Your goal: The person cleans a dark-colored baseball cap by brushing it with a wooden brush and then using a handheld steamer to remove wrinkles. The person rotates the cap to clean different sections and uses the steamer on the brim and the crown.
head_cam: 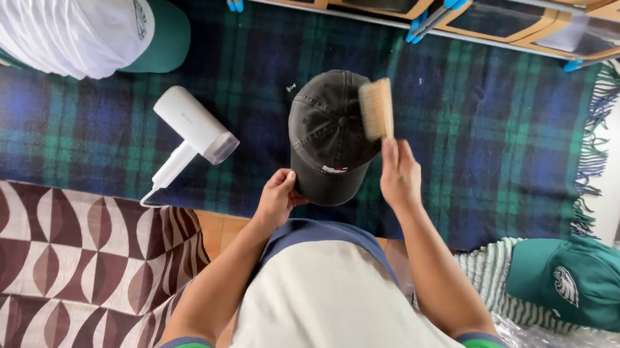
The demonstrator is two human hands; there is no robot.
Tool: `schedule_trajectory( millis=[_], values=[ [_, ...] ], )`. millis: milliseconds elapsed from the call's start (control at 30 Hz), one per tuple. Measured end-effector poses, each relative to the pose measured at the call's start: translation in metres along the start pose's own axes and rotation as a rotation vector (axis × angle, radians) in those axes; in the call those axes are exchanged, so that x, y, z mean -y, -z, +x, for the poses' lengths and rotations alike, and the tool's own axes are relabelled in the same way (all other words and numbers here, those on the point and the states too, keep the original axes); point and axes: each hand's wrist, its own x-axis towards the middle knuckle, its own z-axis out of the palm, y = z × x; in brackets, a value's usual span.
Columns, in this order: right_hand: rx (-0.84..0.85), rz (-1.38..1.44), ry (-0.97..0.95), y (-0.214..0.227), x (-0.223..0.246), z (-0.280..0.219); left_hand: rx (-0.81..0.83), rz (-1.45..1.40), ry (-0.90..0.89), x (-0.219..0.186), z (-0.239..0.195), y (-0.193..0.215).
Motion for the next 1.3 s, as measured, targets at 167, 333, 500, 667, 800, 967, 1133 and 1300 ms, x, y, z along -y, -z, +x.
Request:
schedule_trajectory(
  millis=[167,333,500,667,800,967,1133,1300],
  values=[
    [0.138,0.248,-0.563,-0.004,-0.023,0.043,0.032,-0.011,0.001,-0.004,-0.001,0.001],
    [-0.128,0.151,-0.435,0.017,-0.001,0.02,0.011,0.033,-0.023,-0.002,0.013,0.002],
    [0.055,-0.267,0.201,0.019,0.031,0.014,0.015,0.036,-0.004,-0.002,0.004,0.004],
    [0.213,-0.408,-0.239,0.022,-0.001,0.072,0.031,-0.004,-0.018,-0.011,-0.003,0.004],
    [-0.193,-0.721,0.738,0.035,0.003,0.041,-0.06,0.056,-0.006,0.0,0.0,-0.005],
    [0.133,-0.533,0.399,0.024,0.071,0.049,-0.071,0.091,0.022,-0.012,-0.01,-0.015],
    [0.34,-0.395,-0.33,0.011,-0.05,0.129,-0.052,0.085,0.015,-0.016,-0.019,-0.015],
    [-0.196,-0.121,-0.115,0.007,-0.016,0.063,-0.423,0.702,-0.277,-0.073,-0.058,-0.045]
  ],
)
